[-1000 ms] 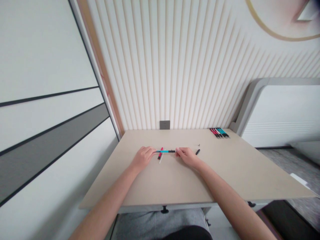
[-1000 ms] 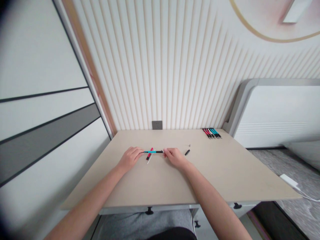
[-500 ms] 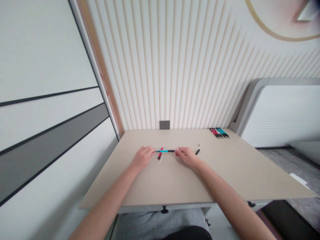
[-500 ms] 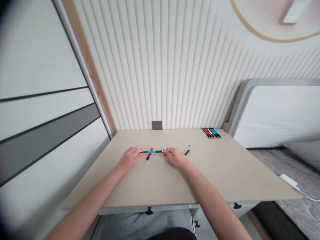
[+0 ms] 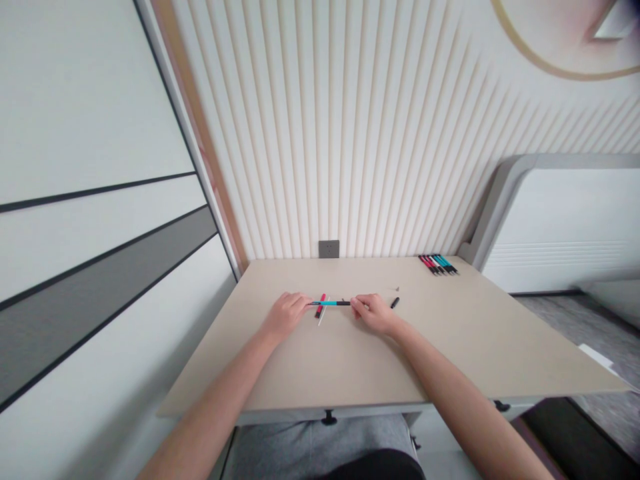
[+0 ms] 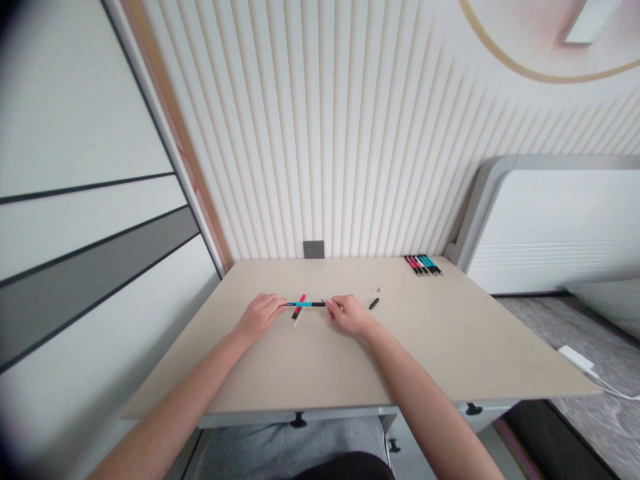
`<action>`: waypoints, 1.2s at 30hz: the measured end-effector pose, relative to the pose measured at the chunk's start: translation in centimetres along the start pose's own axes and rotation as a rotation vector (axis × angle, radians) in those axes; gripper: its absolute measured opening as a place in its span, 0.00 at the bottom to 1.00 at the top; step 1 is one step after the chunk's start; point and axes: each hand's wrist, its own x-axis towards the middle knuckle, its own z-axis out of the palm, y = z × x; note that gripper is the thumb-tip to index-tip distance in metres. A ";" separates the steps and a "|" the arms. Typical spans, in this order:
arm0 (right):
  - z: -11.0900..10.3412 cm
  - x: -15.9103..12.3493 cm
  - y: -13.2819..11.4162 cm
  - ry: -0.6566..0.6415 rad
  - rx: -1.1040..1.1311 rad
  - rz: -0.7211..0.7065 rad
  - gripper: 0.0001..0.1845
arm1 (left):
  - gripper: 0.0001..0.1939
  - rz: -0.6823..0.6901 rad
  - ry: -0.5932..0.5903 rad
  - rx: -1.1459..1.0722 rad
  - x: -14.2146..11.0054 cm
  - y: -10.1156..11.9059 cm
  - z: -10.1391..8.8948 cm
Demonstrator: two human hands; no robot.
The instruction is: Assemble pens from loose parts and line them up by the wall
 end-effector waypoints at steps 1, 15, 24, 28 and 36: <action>0.1 -0.1 0.0 -0.014 0.018 0.041 0.27 | 0.07 0.006 0.001 0.007 0.0 0.1 -0.1; 0.2 0.4 0.6 0.135 0.003 -0.151 0.15 | 0.07 0.017 -0.008 0.042 -0.1 0.0 0.1; 0.4 0.6 0.8 0.172 -0.154 -0.262 0.10 | 0.09 0.012 -0.040 0.033 -0.1 0.0 0.1; 0.2 0.5 0.6 0.199 -0.175 -0.251 0.10 | 0.11 -0.070 -0.014 0.069 -0.1 0.0 0.0; 0.1 0.3 0.0 0.188 -0.148 -0.244 0.10 | 0.17 -0.143 0.061 0.172 -0.2 -0.3 0.0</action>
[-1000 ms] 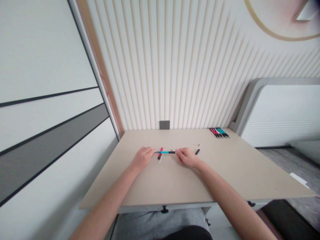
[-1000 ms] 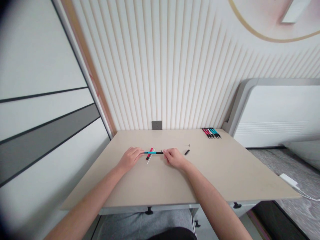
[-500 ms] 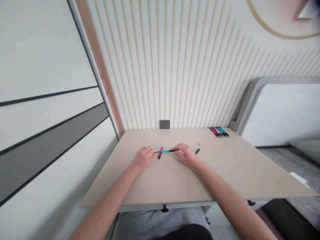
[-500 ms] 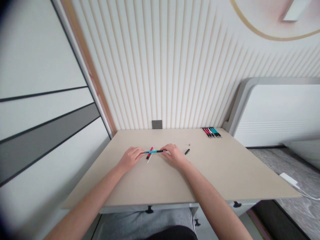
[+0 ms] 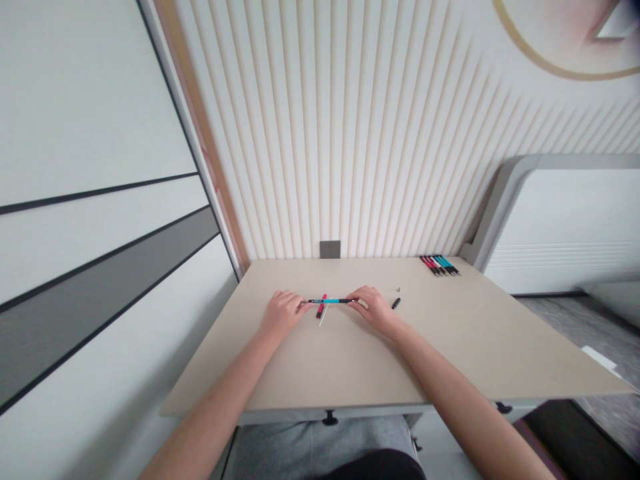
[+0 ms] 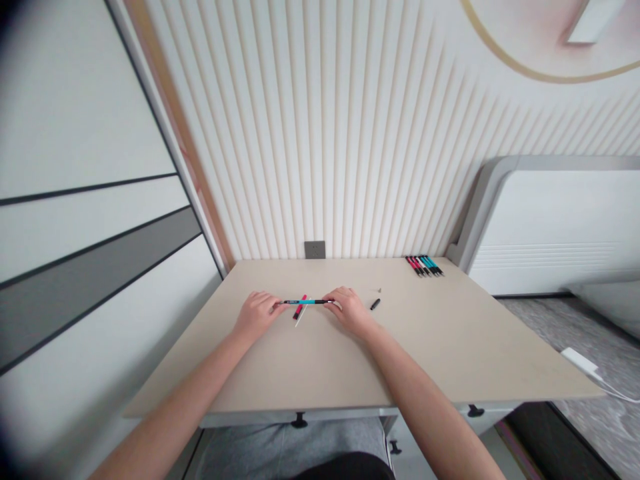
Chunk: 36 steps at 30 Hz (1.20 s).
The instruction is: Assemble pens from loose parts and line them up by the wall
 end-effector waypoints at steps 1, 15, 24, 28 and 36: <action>0.0 0.0 0.0 -0.001 0.006 0.002 0.10 | 0.18 -0.006 0.009 0.011 0.0 0.0 0.0; 0.8 -0.3 0.3 -0.002 0.051 0.012 0.10 | 0.17 0.150 -0.010 0.161 0.3 0.8 -0.8; 0.9 -0.3 0.7 0.005 0.022 -0.015 0.10 | 0.17 0.203 -0.036 0.132 0.2 0.7 -0.5; 0.7 -0.1 0.6 0.054 0.009 0.012 0.11 | 0.17 0.178 -0.030 0.157 0.3 0.9 -0.9; 1.2 -0.1 0.1 0.036 -0.005 0.024 0.09 | 0.16 0.184 -0.004 0.199 0.4 0.9 -0.7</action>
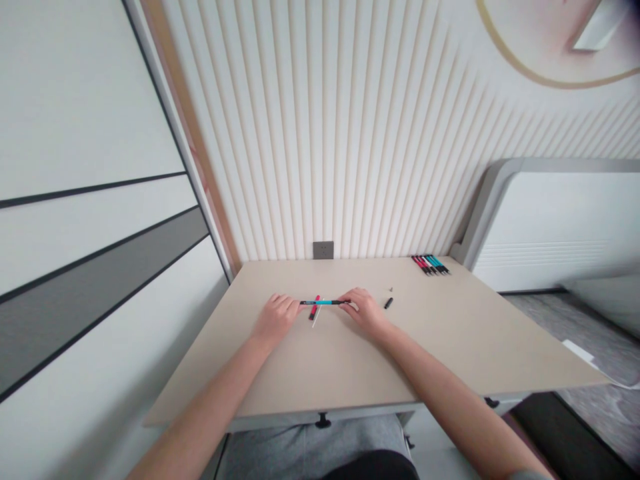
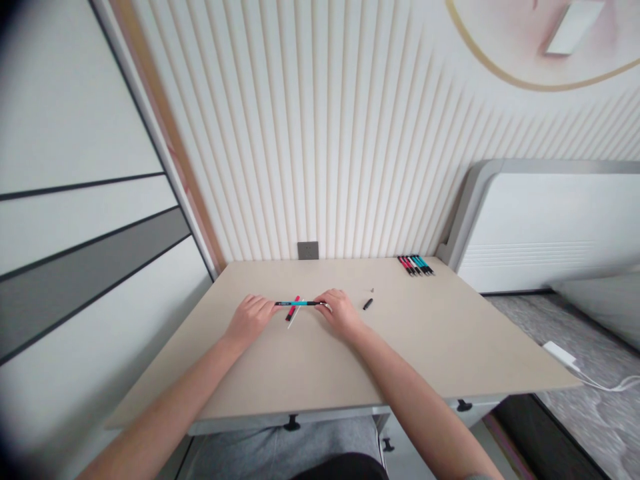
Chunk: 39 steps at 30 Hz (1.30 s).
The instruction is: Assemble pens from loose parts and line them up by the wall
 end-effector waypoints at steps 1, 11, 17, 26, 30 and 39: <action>0.1 0.0 0.0 -0.001 0.000 -0.001 0.09 | 0.16 0.001 0.001 -0.008 0.0 0.0 0.0; -0.7 0.4 0.0 -0.009 0.014 -0.005 0.08 | 0.14 -0.117 0.010 -0.060 0.0 -0.4 0.3; -0.7 0.2 -0.3 -0.063 0.046 -0.002 0.09 | 0.10 -0.058 -0.026 -0.067 -0.2 -0.6 0.8; -0.6 0.3 1.0 -0.032 0.034 0.056 0.12 | 0.11 -0.083 -0.032 -0.109 -0.1 -0.6 0.7; -0.8 0.1 1.1 -0.066 0.021 0.092 0.09 | 0.10 -0.043 -0.038 -0.169 -0.2 -0.7 0.8; -1.2 0.1 -0.2 -0.231 0.000 -0.026 0.12 | 0.11 -0.031 -0.084 -0.192 -0.4 -1.2 1.1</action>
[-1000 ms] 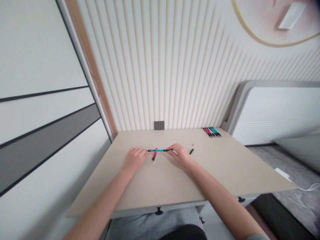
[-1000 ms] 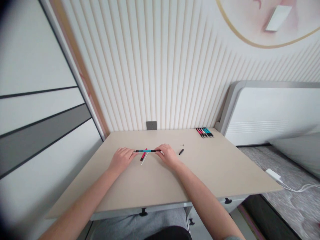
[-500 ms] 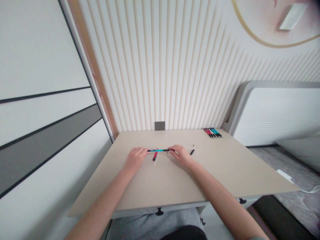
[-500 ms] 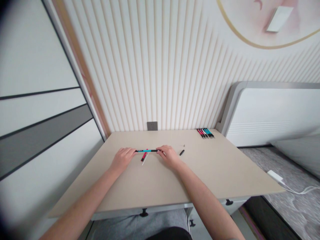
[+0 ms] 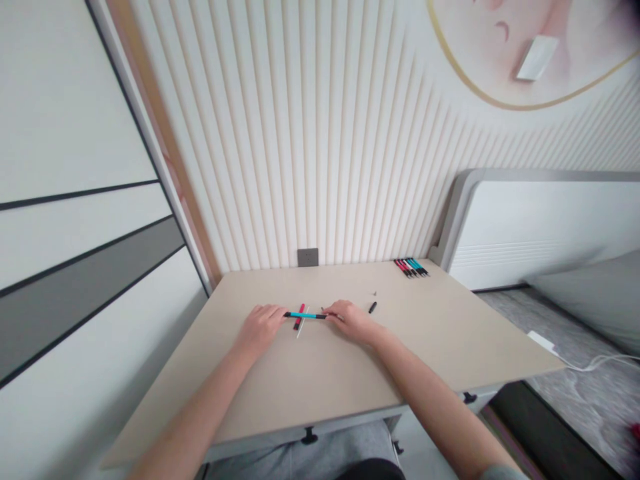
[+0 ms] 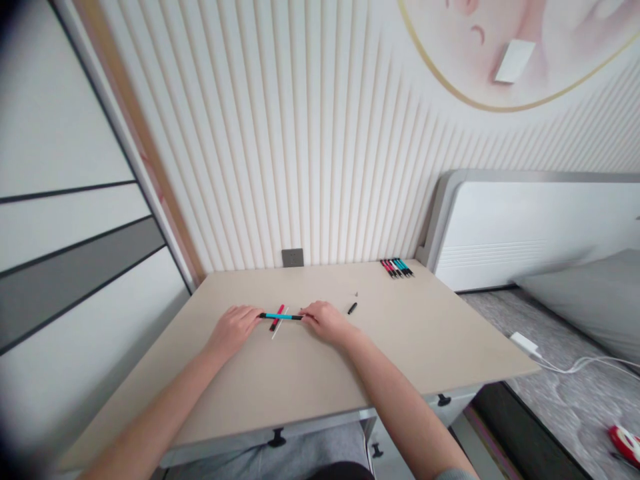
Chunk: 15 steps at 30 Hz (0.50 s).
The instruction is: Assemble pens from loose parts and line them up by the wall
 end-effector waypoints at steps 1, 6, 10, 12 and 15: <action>-0.1 0.1 0.0 -0.016 -0.040 -0.004 0.12 | 0.11 -0.005 0.001 0.002 0.0 0.0 0.0; -2.8 0.4 1.7 0.010 -0.258 0.054 0.13 | 0.13 -0.066 0.011 0.005 0.0 0.1 0.3; -8.2 -0.9 6.0 0.147 -0.382 0.233 0.14 | 0.13 -0.044 -0.067 -0.057 0.1 0.2 0.3; -11.1 -2.8 9.4 0.273 -0.436 0.396 0.16 | 0.13 -0.004 -0.119 -0.118 0.3 0.5 0.2; -14.5 -7.1 15.4 0.421 -0.526 0.739 0.19 | 0.13 0.029 -0.159 -0.216 0.5 0.8 0.0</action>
